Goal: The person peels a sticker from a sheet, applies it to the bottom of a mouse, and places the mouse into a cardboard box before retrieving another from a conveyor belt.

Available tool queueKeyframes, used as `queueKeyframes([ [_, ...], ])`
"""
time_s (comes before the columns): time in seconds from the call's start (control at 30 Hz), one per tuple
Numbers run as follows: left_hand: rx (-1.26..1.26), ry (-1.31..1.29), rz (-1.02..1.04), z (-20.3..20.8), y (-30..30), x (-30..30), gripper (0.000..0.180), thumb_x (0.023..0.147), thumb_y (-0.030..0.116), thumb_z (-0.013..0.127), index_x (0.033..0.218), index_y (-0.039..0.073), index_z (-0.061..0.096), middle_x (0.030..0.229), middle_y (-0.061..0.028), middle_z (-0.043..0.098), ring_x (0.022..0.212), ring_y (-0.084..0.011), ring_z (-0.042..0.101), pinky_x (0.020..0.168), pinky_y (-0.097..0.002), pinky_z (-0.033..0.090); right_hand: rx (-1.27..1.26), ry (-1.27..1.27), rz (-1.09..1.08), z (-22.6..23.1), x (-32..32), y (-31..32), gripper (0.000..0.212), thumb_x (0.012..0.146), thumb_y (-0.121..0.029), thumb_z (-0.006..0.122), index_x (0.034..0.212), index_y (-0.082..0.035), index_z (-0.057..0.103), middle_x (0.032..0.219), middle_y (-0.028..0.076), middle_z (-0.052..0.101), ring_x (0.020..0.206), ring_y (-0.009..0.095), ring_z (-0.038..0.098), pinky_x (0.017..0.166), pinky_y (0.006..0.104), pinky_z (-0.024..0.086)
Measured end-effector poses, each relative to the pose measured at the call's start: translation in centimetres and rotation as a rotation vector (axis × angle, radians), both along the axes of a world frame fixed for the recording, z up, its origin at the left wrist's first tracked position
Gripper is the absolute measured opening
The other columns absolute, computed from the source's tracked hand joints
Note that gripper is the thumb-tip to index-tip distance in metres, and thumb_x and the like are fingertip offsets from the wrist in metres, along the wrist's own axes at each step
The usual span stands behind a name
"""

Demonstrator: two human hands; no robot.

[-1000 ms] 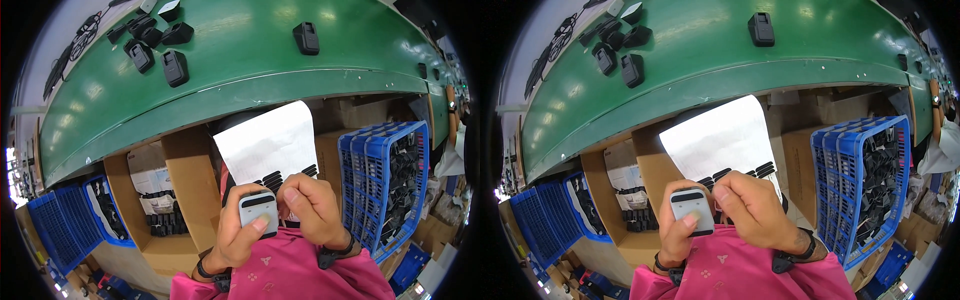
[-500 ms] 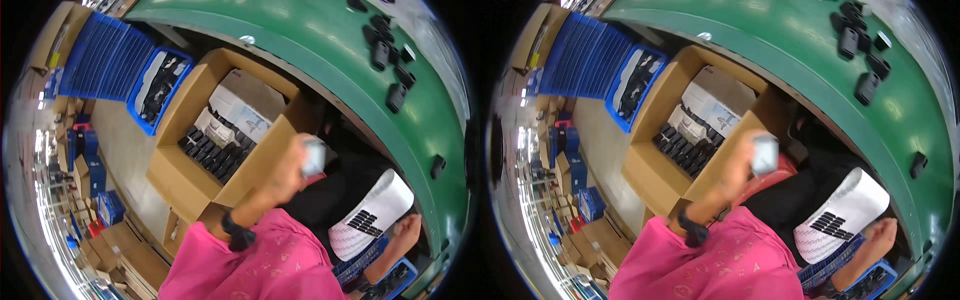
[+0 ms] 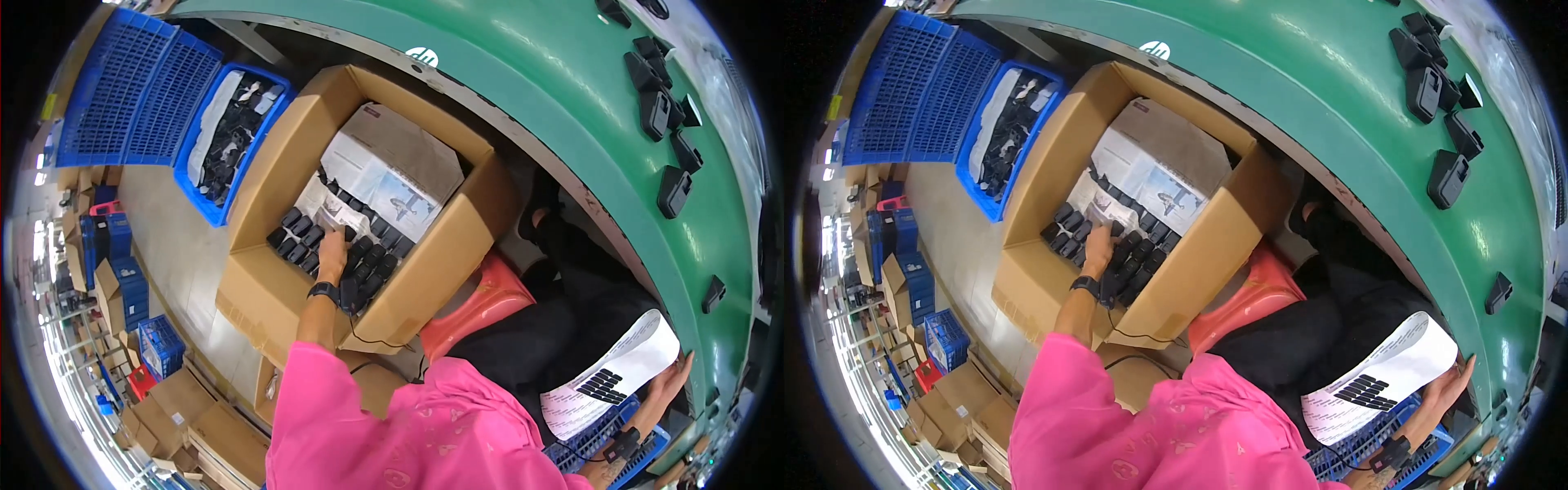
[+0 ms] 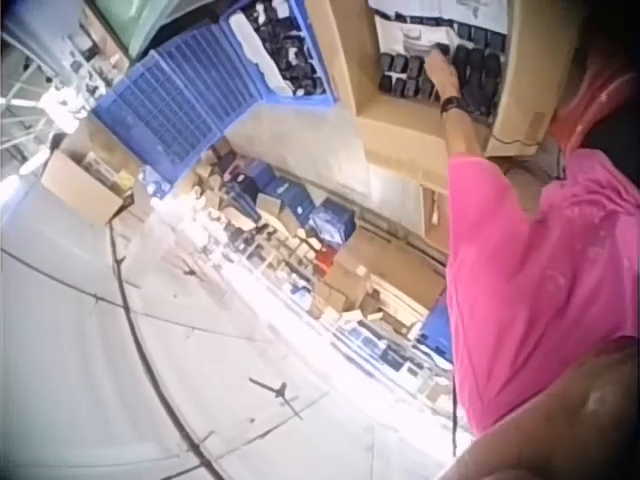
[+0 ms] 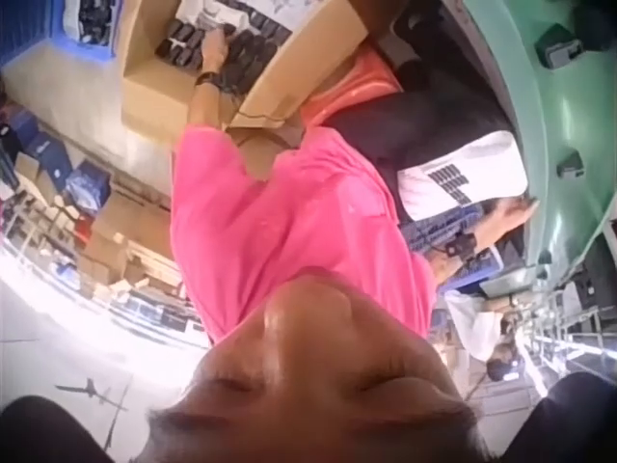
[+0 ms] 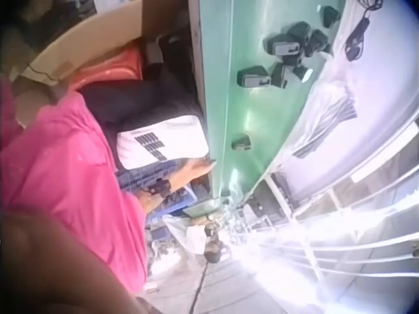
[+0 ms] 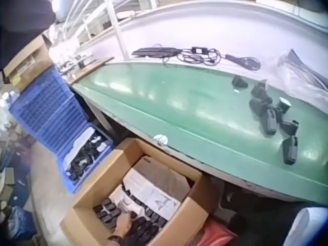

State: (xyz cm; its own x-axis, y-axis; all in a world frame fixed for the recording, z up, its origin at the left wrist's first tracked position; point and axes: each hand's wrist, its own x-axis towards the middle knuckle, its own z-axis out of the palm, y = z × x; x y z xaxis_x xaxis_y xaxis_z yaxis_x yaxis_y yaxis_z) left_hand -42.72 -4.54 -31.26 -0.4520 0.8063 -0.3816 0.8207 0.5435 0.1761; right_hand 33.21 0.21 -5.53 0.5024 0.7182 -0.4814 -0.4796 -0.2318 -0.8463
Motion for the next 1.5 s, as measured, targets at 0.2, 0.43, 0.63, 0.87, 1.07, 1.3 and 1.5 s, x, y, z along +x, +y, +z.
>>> queueKeyframes([
  [0.2,-0.027,-0.004,-0.137,-3.2,-0.7,0.1,0.026,0.083,0.001,0.055,0.109,0.0,0.055,0.102,-0.0276,0.058,0.089,-0.0443,0.061,0.075,-0.0482,0.052,0.001,0.016,-0.052,-0.2,0.4,-0.5,0.046,0.092,-0.037,0.057,0.115,0.003,0.055,0.119,0.015,0.06,0.11,0.025,0.056,0.099,0.0381,0.043],
  [0.43,0.06,-0.011,-0.225,-4.6,0.2,0.4,0.019,0.082,-0.001,0.049,0.101,-0.003,0.053,0.099,-0.029,0.058,0.088,-0.0452,0.059,0.077,-0.0483,0.05,0.039,0.022,-0.034,1.2,-0.3,-0.9,0.046,0.093,-0.036,0.057,0.117,0.002,0.055,0.12,0.015,0.059,0.111,0.026,0.056,0.1,0.0384,0.042],
  [0.63,0.445,0.144,-0.459,2.6,1.5,-0.6,0.021,0.087,0.023,0.059,0.084,0.002,0.061,0.076,-0.0194,0.061,0.069,-0.0389,0.06,0.061,-0.0466,0.05,0.16,0.05,-0.104,-0.8,-1.7,-0.5,0.04,0.094,-0.032,0.057,0.12,-0.002,0.054,0.116,0.009,0.061,0.104,0.021,0.059,0.094,0.0334,0.046],
  [0.87,1.196,-0.396,-0.976,35.7,29.4,20.8,0.046,0.076,0.022,0.066,0.113,-0.002,0.054,0.114,-0.0245,0.053,0.108,-0.0418,0.051,0.094,-0.046,0.04,0.024,-0.046,-0.282,3.5,-7.1,0.9,0.026,0.093,-0.041,0.056,0.098,-0.015,0.059,0.074,-0.004,0.061,0.055,0.004,0.052,0.044,0.018,0.039],
  [1.07,1.048,-0.193,-0.728,30.1,54.6,30.3,0.061,0.084,0.054,0.057,0.133,0.018,0.052,0.135,-0.0225,0.043,0.124,-0.0368,0.043,0.105,-0.0411,0.033,0.047,0.053,-0.262,0.9,-5.8,-0.3,0.026,0.093,-0.04,0.056,0.095,-0.014,0.058,0.07,-0.004,0.06,0.047,0.009,0.047,0.039,0.0213,0.033],
  [1.3,0.888,-0.723,-0.695,29.4,56.5,39.3,0.034,0.081,0.036,0.067,0.091,0.004,0.073,0.102,-0.016,0.067,0.093,-0.0216,0.062,0.081,-0.0304,0.047,0.085,-0.006,-0.299,0.2,-6.1,-0.4,0.033,0.09,-0.043,0.057,0.1,-0.012,0.055,0.077,0.001,0.062,0.048,0.012,0.051,0.039,0.0247,0.038],
  [1.5,0.918,-0.857,-0.701,28.6,54.5,46.6,0.022,0.077,0.021,0.069,0.084,0.001,0.073,0.092,-0.011,0.07,0.085,-0.02,0.065,0.078,-0.0278,0.049,0.143,0.008,-0.329,0.2,-6.6,0.5,0.036,0.091,-0.039,0.057,0.109,-0.009,0.051,0.078,0.003,0.061,0.05,0.013,0.053,0.039,0.0252,0.042],
])
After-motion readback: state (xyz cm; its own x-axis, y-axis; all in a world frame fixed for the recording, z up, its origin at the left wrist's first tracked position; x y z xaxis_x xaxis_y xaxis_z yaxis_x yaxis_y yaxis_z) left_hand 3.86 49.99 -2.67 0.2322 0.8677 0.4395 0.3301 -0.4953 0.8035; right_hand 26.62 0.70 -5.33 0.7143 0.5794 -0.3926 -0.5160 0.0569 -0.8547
